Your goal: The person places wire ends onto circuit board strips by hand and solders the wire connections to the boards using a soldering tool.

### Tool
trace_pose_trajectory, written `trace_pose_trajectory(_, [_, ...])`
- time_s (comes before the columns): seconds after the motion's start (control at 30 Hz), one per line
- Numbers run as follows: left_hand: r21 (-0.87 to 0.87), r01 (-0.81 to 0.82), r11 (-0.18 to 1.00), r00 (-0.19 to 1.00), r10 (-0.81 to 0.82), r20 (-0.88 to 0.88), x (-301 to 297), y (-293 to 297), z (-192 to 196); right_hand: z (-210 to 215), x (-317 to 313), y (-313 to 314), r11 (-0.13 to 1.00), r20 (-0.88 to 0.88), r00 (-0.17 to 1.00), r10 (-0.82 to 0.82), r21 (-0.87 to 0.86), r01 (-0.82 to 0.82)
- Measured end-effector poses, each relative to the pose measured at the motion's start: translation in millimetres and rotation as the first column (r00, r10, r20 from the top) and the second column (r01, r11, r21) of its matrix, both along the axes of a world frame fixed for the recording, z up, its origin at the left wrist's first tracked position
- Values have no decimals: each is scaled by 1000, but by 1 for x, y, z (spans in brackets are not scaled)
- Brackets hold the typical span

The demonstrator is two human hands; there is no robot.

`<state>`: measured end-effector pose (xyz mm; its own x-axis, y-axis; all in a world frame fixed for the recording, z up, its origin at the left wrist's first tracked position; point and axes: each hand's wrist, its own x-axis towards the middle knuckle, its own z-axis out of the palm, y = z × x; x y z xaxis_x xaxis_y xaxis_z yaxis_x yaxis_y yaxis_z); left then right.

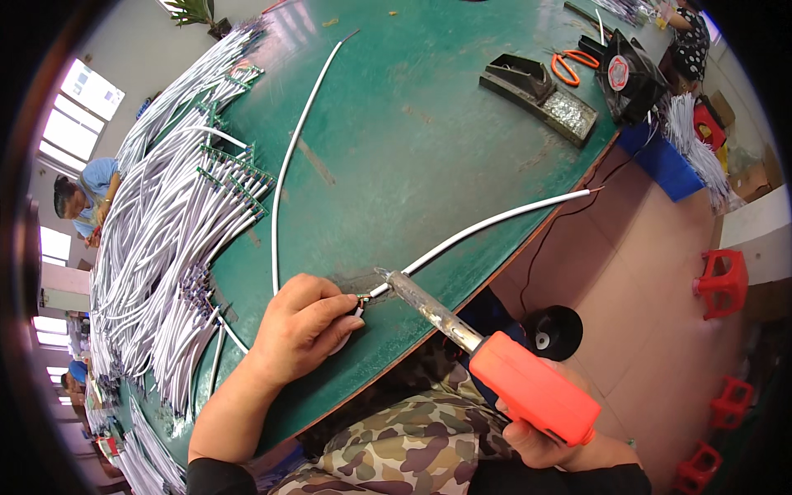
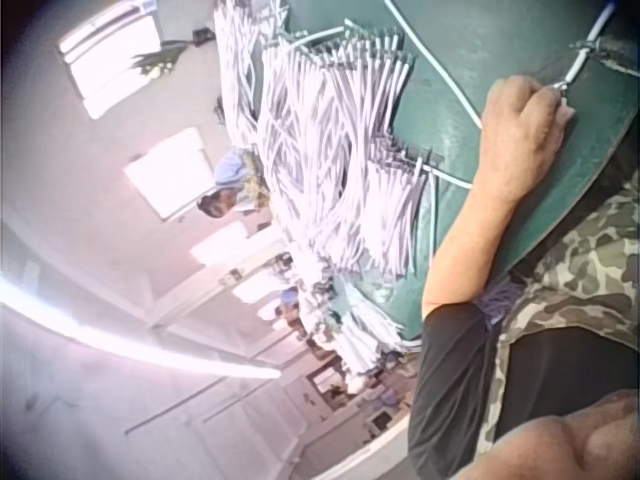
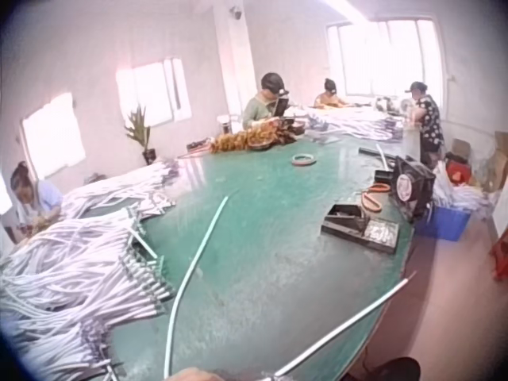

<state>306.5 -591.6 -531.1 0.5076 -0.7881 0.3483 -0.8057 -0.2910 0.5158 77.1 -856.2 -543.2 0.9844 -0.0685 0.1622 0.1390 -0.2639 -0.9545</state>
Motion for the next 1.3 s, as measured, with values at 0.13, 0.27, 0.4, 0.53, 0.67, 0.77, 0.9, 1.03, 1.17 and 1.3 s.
trace_pose_trajectory(0.13, [9, 5, 1000, 1000, -6, 19, -1, -1, 0, -1, 4, -2, 1000, 75, 997, -1, 2, 1])
trace_pose_trajectory(0.27, [42, -60, 997, 998, 59, 24, -8, -5, 12, 0, 7, -4, 1000, 119, 993, 10, 2, -10])
trace_pose_trajectory(0.4, [144, -163, 976, 950, 194, -245, -15, -5, 29, 12, 10, -8, 1000, 77, 997, -9, 14, 8])
trace_pose_trajectory(0.53, [95, -171, 981, 762, 193, -618, -21, -1, 39, 27, 39, 7, 984, 123, 984, -130, 134, 113])
trace_pose_trajectory(0.67, [-57, -141, 988, 526, 26, -850, -34, 5, 44, 20, 72, 6, 985, 292, 956, -13, -159, 62])
trace_pose_trajectory(0.77, [17, 17, 1000, 712, 0, -702, -37, 5, 55, -18, 98, 26, 995, 457, 889, -23, -76, 65])
trace_pose_trajectory(0.9, [-66, -41, 997, 755, -12, -655, -52, 10, 60, -17, 90, 36, 997, 373, 925, 69, 8, -78])
trace_pose_trajectory(1.03, [-255, -17, 967, 795, -142, -589, -61, 11, 50, -11, 90, 51, 989, 424, 896, 134, -2, -147])
trace_pose_trajectory(1.17, [-325, -56, 944, 842, -131, -524, -67, 11, 46, -3, 81, 59, 998, 475, 878, 54, -49, -34])
trace_pose_trajectory(1.3, [-348, -67, 935, 886, -104, -451, -70, 12, 45, 16, 78, 57, 986, 486, 870, 84, -169, -1])
